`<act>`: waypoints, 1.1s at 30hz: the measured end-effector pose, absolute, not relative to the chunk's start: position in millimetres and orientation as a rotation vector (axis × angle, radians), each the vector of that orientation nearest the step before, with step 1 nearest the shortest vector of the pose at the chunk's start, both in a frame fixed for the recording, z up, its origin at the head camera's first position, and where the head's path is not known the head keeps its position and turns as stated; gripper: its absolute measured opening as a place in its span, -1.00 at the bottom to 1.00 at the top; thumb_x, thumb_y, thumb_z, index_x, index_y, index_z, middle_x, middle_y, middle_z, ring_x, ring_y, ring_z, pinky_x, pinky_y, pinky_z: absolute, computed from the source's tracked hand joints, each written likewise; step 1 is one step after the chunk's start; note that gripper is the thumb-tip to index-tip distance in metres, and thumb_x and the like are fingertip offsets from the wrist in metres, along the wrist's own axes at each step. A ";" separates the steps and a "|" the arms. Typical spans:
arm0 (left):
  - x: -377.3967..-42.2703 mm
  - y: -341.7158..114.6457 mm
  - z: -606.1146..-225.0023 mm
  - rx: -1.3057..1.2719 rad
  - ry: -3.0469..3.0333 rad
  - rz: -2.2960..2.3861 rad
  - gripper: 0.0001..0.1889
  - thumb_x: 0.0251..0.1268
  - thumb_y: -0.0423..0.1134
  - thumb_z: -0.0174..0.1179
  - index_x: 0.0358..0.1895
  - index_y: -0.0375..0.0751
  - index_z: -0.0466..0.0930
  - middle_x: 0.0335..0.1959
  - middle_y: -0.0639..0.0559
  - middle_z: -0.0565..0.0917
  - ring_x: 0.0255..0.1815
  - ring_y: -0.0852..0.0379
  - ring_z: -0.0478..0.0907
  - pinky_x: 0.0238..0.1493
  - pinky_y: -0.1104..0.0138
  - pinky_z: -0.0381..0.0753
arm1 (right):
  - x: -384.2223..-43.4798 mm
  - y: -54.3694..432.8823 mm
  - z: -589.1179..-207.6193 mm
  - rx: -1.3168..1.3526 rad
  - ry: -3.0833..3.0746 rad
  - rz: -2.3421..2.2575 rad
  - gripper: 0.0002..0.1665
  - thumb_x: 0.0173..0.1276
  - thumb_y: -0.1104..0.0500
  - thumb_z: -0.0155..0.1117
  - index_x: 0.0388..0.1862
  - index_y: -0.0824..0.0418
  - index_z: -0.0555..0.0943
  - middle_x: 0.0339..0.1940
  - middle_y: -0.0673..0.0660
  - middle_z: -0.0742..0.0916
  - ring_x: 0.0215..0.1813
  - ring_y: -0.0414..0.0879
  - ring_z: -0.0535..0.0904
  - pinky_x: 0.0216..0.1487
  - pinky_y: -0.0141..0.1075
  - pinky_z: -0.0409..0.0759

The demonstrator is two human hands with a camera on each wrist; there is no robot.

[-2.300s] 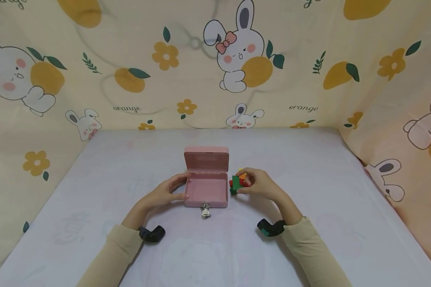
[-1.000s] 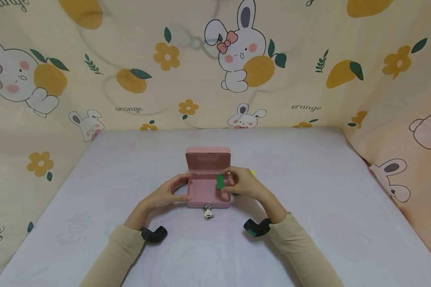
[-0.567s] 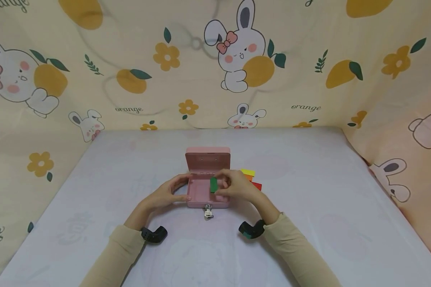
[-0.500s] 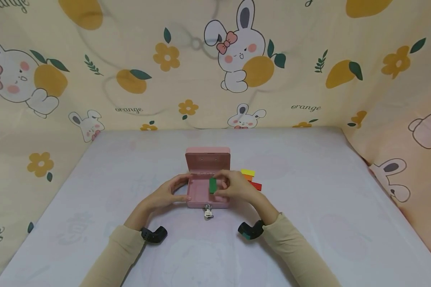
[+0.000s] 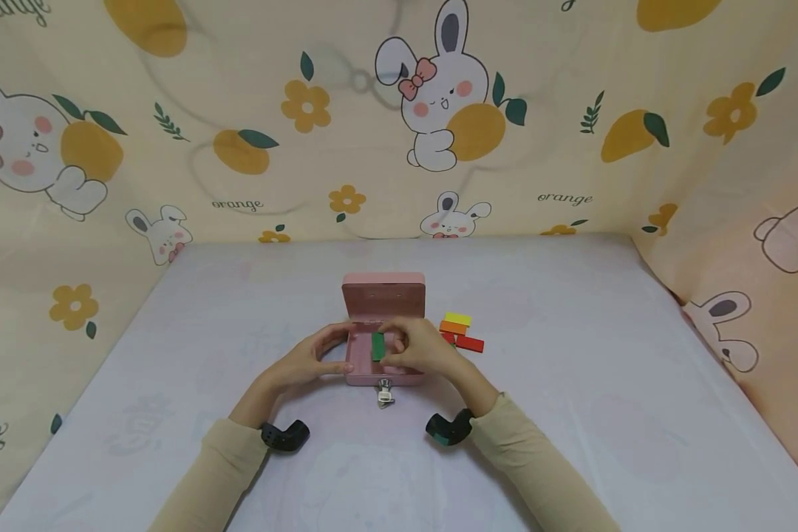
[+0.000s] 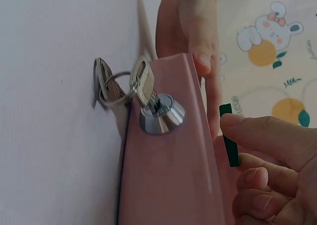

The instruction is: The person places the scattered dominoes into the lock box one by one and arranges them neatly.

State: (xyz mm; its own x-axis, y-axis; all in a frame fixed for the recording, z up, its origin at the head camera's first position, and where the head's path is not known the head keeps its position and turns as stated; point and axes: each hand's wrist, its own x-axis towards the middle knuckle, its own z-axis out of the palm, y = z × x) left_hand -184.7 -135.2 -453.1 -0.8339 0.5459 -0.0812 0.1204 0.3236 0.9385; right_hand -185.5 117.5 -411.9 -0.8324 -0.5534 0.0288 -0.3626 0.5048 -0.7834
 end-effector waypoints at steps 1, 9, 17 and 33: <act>-184.4 -135.4 -452.8 0.590 2.213 1.513 -0.24 0.19 -0.28 0.33 0.45 -0.16 0.17 0.52 -0.11 0.22 0.59 -0.09 0.08 0.60 0.01 0.07 | -185.4 115.8 -412.0 -0.791 2.523 -1.236 -0.51 0.09 0.25 0.48 0.03 0.33 0.58 -0.60 -0.01 0.44 -0.51 -0.22 0.32 -0.50 -0.51 0.29; -185.5 -135.8 -454.0 0.634 2.184 1.538 -0.24 0.20 -0.30 0.32 0.45 -0.17 0.17 0.53 -0.14 0.20 0.58 -0.12 0.07 0.60 -0.01 0.07 | -186.4 102.3 -415.6 -0.856 2.534 -1.266 -0.52 0.07 0.27 0.48 0.00 0.35 0.60 -0.66 -0.05 0.40 -0.54 -0.29 0.30 -0.46 -0.53 0.28; -185.0 -135.2 -453.1 0.646 2.187 1.536 -0.25 0.20 -0.32 0.32 0.45 -0.16 0.17 0.53 -0.14 0.20 0.58 -0.13 0.08 0.60 -0.01 0.07 | -186.0 94.6 -421.7 -0.834 2.577 -1.235 -0.50 0.09 0.27 0.46 0.04 0.34 0.59 -0.66 -0.07 0.39 -0.55 -0.31 0.29 -0.42 -0.53 0.31; -186.8 -136.3 -457.1 0.632 2.176 1.546 -0.23 0.17 -0.24 0.35 0.44 -0.14 0.18 0.54 -0.10 0.19 0.59 -0.10 0.07 0.61 -0.02 0.04 | -187.2 79.8 -428.3 -0.726 2.609 -1.144 -0.46 0.09 0.22 0.49 0.07 0.35 0.59 -0.68 -0.05 0.45 -0.57 -0.28 0.31 -0.52 -0.53 0.25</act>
